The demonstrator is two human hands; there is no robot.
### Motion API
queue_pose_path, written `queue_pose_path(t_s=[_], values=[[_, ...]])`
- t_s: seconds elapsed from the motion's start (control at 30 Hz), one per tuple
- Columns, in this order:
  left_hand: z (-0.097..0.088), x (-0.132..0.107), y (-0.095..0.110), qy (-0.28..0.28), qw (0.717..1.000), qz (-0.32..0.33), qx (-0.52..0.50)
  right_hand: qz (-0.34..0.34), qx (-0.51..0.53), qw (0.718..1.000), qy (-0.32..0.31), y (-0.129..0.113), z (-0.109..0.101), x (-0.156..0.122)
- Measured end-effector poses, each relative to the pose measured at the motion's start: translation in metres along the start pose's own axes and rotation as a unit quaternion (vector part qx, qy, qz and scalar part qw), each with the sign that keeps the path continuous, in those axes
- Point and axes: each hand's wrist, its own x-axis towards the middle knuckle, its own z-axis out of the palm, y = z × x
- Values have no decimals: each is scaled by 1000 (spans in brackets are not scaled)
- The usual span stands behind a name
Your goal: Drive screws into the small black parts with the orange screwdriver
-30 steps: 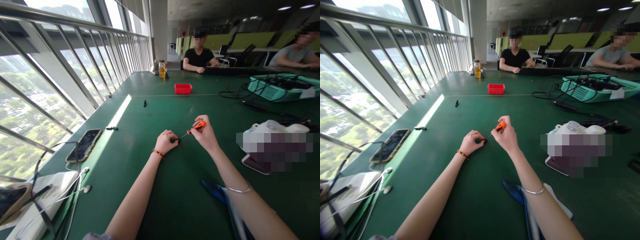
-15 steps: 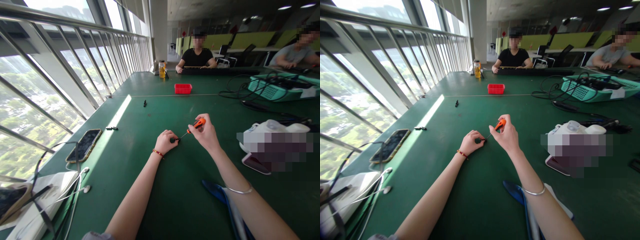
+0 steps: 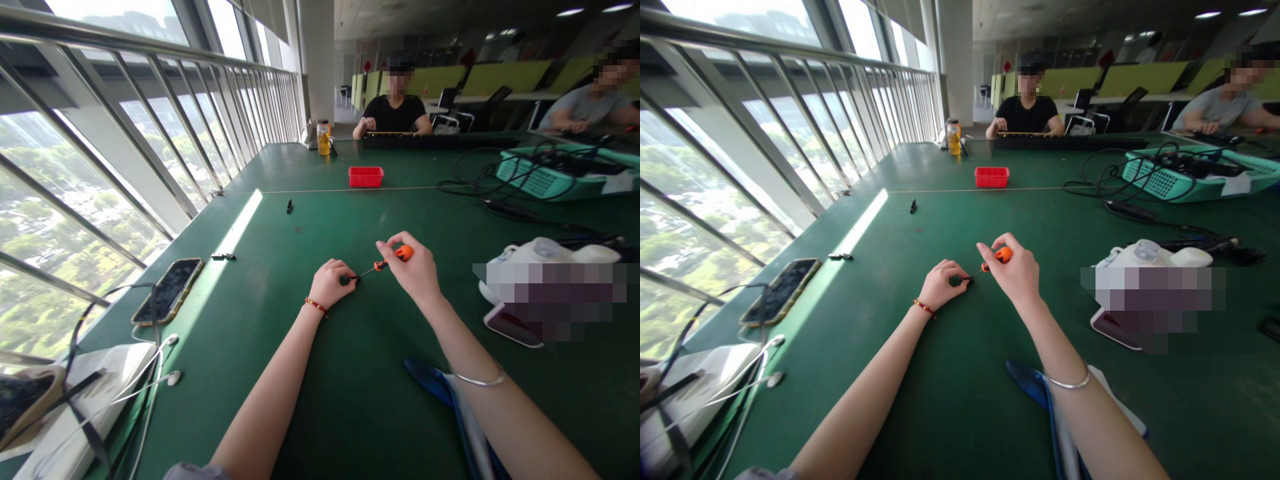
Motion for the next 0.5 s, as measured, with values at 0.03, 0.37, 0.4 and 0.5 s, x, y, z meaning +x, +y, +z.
queue_pose_path(t_s=[0.03, 0.37, 0.4, 0.5], values=[[0, 0, 0, 0, 1000, 0, 0, -10, 7, 1000, -6, 0, 0, 0], [1, 0, -3, 0, 1000, 2, -4, -72, 145, 986, -43, 5, 0, 4], [1, 0, -2, 1, 1000, 3, -5, -69, 112, 991, -38, 5, 1, 3], [0, 0, -1, 3, 1000, 3, -6, -53, 29, 998, -29, 3, 2, 0]])
